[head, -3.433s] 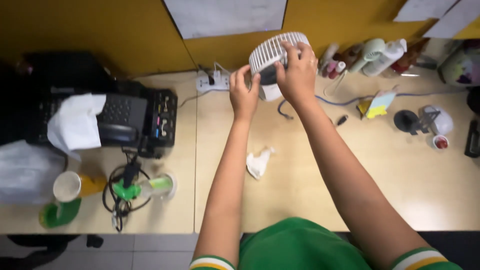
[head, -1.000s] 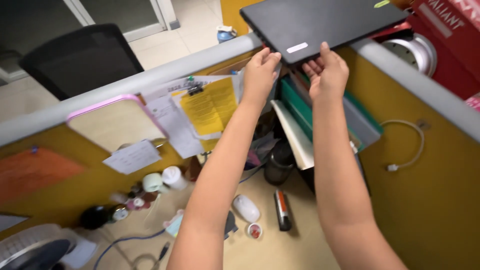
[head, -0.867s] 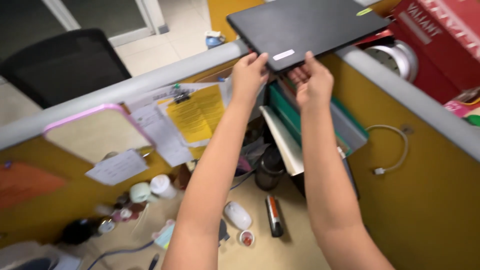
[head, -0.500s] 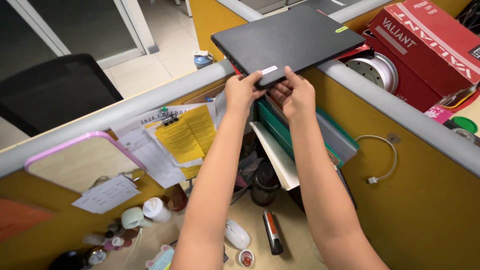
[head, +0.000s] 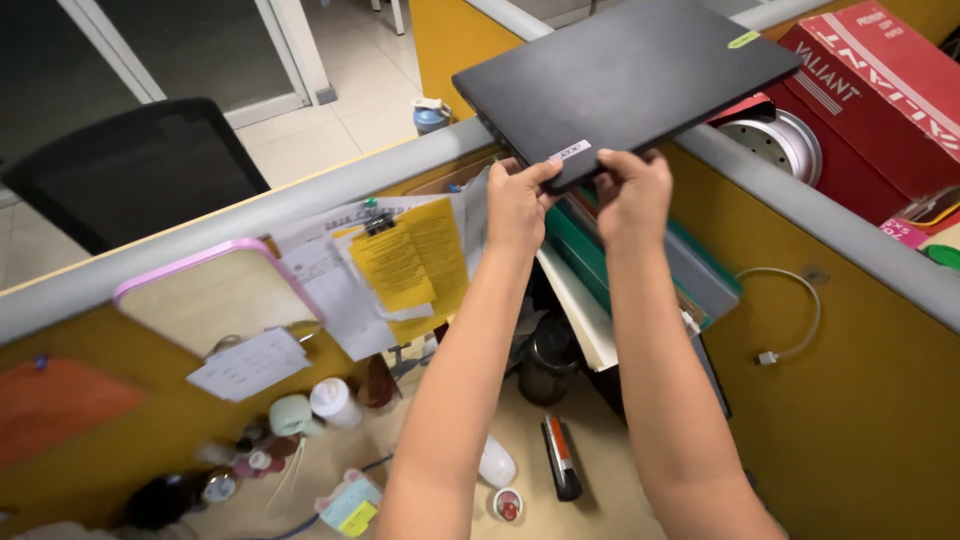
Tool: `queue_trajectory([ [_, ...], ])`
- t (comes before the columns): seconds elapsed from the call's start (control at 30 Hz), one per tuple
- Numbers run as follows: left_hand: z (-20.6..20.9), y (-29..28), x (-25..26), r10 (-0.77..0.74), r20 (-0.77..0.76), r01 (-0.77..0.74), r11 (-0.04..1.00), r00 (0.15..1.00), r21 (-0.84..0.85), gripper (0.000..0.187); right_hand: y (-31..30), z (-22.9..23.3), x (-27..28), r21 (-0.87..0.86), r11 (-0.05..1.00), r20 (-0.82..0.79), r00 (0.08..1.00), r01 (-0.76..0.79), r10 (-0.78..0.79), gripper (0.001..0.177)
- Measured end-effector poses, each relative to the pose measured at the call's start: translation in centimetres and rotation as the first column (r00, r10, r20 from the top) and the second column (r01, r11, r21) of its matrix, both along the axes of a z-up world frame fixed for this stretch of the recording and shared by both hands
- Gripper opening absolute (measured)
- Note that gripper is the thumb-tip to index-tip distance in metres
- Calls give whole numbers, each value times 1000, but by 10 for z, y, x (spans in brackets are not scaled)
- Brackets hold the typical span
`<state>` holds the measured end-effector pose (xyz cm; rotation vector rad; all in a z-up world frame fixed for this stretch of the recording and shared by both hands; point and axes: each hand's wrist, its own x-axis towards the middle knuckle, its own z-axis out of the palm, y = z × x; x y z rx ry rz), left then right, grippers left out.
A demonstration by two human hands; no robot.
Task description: The person wipes down their desk with a cloth, then cleans a water bottle, a small fan, and a mouse. They plug the fan into a power strip, place a laptop on the desk, and wipe its surface with the cloth.
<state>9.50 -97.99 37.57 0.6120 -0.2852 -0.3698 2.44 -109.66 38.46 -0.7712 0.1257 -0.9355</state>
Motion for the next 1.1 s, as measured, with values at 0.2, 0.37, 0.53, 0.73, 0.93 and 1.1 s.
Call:
queue_trajectory([
  [0.2,16,118,-54,-14,96,9,999,995,54,51,15,36,-56,257,950,191,973,-177,129,39],
  [0.37,-16,227,-106,-7,151,-7,995,988,96,57,92,1,-108,286,921,179,959,-265,221,43],
  [0.53,-53,329,-159,135,50,-144,923,990,358,60,195,-54,-163,350,844,194,913,-406,359,47],
  [0.73,-89,444,-223,325,97,-320,759,941,567,57,335,-104,-241,485,773,88,902,-409,423,50],
  [0.93,-165,539,-296,492,328,-505,285,807,815,59,433,-182,-303,609,724,-37,900,-324,435,43],
  [1.1,-257,588,-342,444,438,-502,32,782,864,73,467,-255,-340,690,704,-188,898,-167,397,39],
])
